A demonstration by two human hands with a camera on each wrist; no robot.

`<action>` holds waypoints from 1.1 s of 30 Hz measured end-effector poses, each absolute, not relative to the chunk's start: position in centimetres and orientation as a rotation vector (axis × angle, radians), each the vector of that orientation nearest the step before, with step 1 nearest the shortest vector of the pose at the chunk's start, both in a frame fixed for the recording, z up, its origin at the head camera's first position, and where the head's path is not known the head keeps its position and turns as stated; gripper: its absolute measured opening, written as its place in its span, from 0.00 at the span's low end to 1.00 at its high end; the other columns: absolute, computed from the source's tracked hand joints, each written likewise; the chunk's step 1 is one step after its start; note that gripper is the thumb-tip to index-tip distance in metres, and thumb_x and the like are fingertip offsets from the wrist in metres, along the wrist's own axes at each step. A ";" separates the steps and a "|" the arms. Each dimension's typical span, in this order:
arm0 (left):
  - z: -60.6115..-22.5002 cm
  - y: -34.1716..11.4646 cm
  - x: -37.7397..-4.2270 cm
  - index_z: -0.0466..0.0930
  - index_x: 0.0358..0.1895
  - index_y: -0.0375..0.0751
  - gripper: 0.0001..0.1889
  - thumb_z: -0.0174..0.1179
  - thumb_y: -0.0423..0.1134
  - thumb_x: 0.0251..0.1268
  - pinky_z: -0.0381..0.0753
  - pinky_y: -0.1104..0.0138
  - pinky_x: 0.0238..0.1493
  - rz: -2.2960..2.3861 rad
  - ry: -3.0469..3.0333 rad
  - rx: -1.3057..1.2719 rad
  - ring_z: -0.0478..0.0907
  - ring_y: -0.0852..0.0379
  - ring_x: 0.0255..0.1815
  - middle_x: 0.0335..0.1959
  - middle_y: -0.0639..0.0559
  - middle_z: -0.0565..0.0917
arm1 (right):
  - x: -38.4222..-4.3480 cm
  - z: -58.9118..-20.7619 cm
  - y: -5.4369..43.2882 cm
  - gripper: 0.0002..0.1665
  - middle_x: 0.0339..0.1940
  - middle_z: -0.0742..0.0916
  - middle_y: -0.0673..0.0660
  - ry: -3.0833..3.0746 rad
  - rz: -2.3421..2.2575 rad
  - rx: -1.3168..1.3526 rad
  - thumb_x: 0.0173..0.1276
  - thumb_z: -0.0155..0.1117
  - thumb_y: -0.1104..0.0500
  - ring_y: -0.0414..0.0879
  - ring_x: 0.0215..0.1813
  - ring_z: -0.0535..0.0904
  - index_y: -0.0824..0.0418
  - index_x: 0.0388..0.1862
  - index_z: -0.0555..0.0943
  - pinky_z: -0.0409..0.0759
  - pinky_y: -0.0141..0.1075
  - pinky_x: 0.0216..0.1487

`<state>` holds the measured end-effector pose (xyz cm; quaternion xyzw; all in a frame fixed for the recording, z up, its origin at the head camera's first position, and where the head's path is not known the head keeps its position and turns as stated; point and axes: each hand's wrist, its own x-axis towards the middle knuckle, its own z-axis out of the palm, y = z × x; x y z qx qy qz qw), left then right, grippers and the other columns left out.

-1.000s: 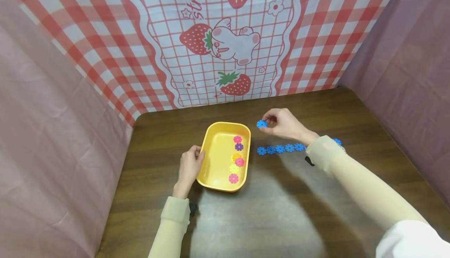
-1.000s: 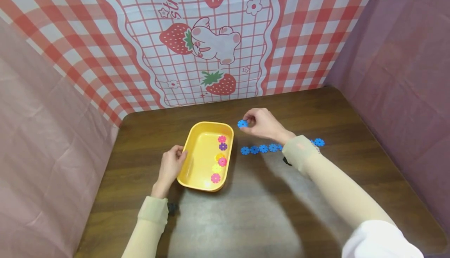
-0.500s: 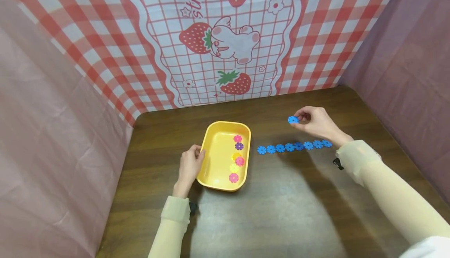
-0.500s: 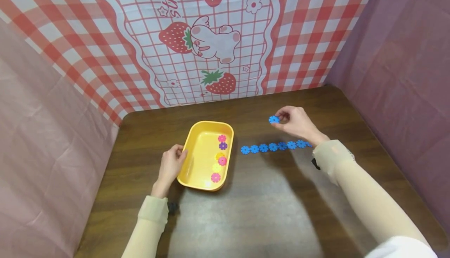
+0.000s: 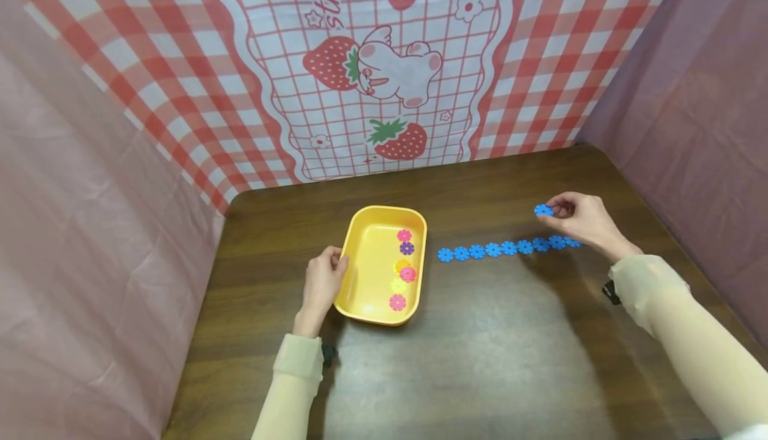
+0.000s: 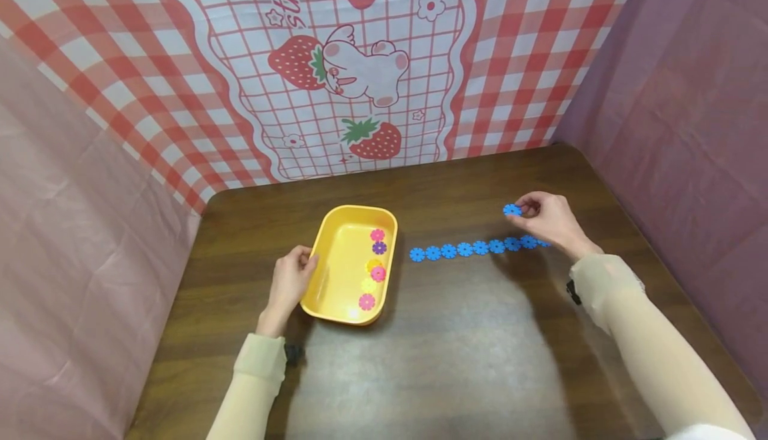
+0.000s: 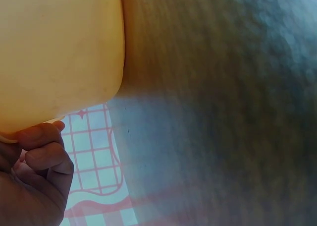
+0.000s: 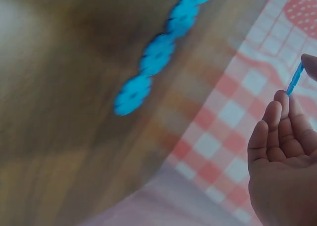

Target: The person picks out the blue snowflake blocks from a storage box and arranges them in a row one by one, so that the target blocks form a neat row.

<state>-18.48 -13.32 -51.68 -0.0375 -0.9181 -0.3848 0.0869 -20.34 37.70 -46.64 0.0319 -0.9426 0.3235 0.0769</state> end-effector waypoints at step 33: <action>-51.7 -13.4 -18.5 0.83 0.44 0.30 0.11 0.62 0.36 0.70 0.76 0.62 0.27 -1.163 -2.736 -0.110 0.75 0.53 0.23 0.24 0.48 0.80 | -17.8 -52.6 46.8 0.27 0.32 0.86 0.57 -2.932 0.840 -0.096 0.63 0.72 0.43 0.40 0.28 0.75 0.68 0.41 0.83 0.70 0.29 0.29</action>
